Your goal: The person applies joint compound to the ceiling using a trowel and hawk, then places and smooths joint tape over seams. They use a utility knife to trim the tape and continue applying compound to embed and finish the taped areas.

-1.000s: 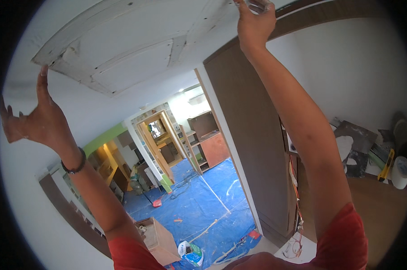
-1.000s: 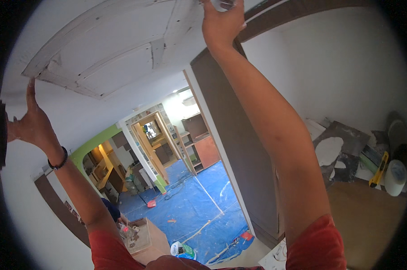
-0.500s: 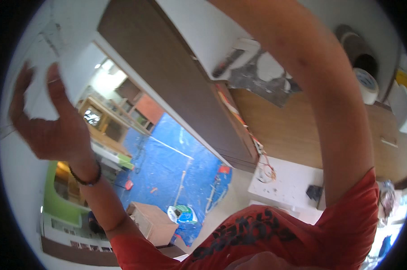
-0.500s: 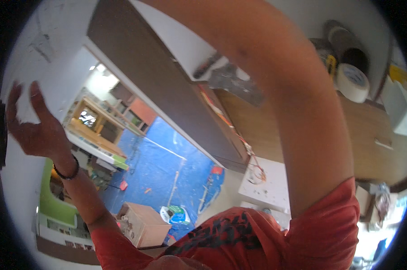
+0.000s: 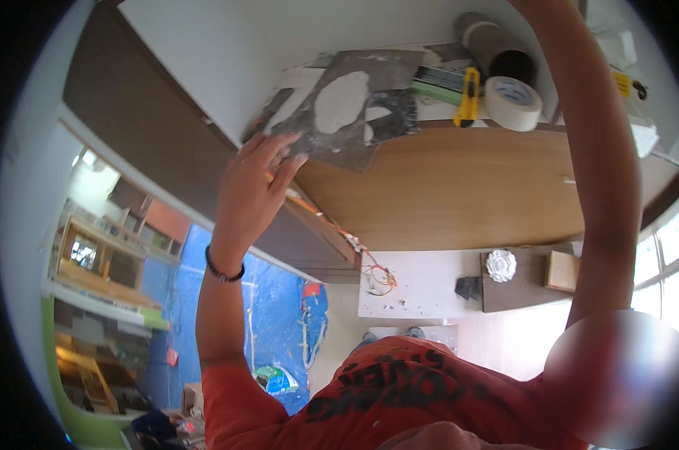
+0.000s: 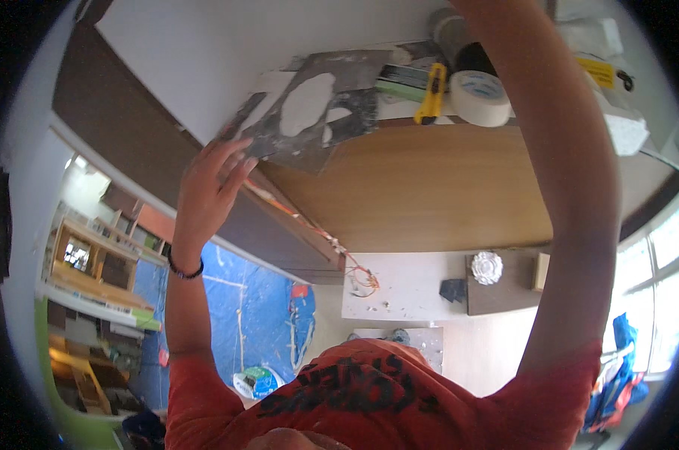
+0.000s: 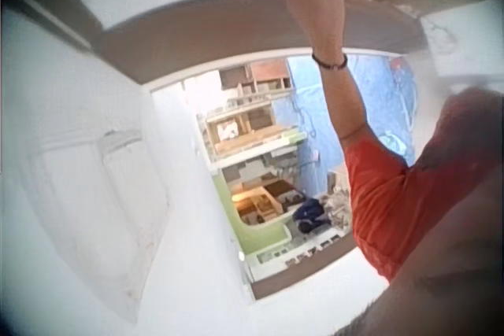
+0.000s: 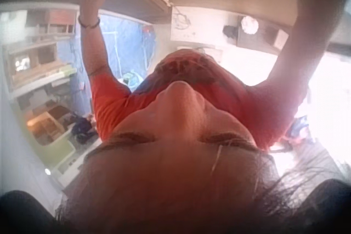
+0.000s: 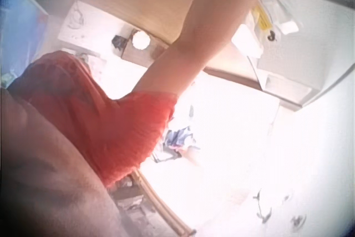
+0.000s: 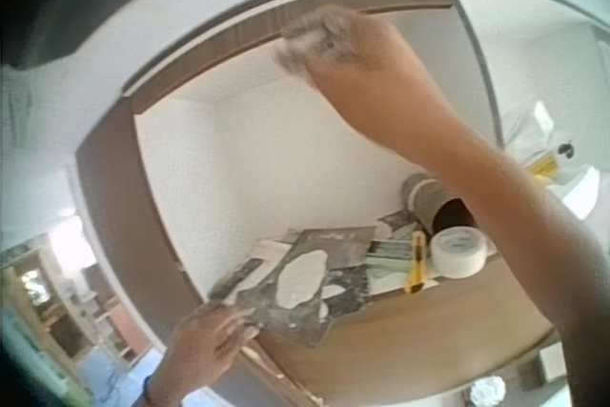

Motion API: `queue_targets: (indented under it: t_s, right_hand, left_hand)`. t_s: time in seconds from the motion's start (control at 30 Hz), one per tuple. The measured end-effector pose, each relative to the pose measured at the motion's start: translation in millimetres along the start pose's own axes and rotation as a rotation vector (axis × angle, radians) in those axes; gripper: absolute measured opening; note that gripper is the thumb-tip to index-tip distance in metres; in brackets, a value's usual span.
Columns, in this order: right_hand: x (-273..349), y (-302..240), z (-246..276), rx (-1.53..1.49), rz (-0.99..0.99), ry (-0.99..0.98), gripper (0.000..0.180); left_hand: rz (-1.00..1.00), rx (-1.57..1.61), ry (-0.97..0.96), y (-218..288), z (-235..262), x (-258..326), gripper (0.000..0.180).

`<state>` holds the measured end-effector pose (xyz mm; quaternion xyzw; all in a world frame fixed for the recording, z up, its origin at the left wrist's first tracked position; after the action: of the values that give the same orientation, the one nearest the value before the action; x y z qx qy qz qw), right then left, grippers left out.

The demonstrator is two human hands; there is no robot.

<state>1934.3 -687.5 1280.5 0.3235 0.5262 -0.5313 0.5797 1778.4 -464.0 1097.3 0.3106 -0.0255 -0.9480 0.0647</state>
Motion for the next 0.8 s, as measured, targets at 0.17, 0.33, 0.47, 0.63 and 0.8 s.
queue_targets:
  t_s: [0.17,0.33,0.47,0.63,0.8]
  right_hand:
    - [138.3,71.2,3.3,0.619,-0.404,-0.285,0.042]
    - [210.3,136.0,-24.9,0.765,-0.628,-0.278,0.051]
    - [222.6,148.3,-39.7,0.784,-0.696,-0.206,0.057]
    - [236.5,169.0,-55.0,0.760,-0.864,-0.172,0.056]
    - [251.0,168.3,-45.6,0.753,-0.774,0.105,0.037]
  left_hand:
    - [0.042,0.235,-0.047,-4.1,-12.7,40.3,0.027]
    - [-0.029,0.337,-0.082,-2.1,-26.8,52.8,0.029]
    - [-0.098,0.361,-0.086,-6.9,-26.4,59.0,0.030]
    - [-0.099,0.419,-0.116,-27.7,-26.7,66.9,0.030]
    - [-0.038,0.597,-0.106,-57.9,-25.8,73.5,0.033]
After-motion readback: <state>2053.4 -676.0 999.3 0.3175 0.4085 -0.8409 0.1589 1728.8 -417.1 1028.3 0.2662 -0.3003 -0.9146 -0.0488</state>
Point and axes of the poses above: each hand's wrist, its own x-axis away from the middle knuckle, its own z-axis out of the back of the hand, y = z × x, the point moved 7 cm from there along -x, towards the middle knuckle, and after that the axes turned 7 degrees about -x, right-handed, at the moved point
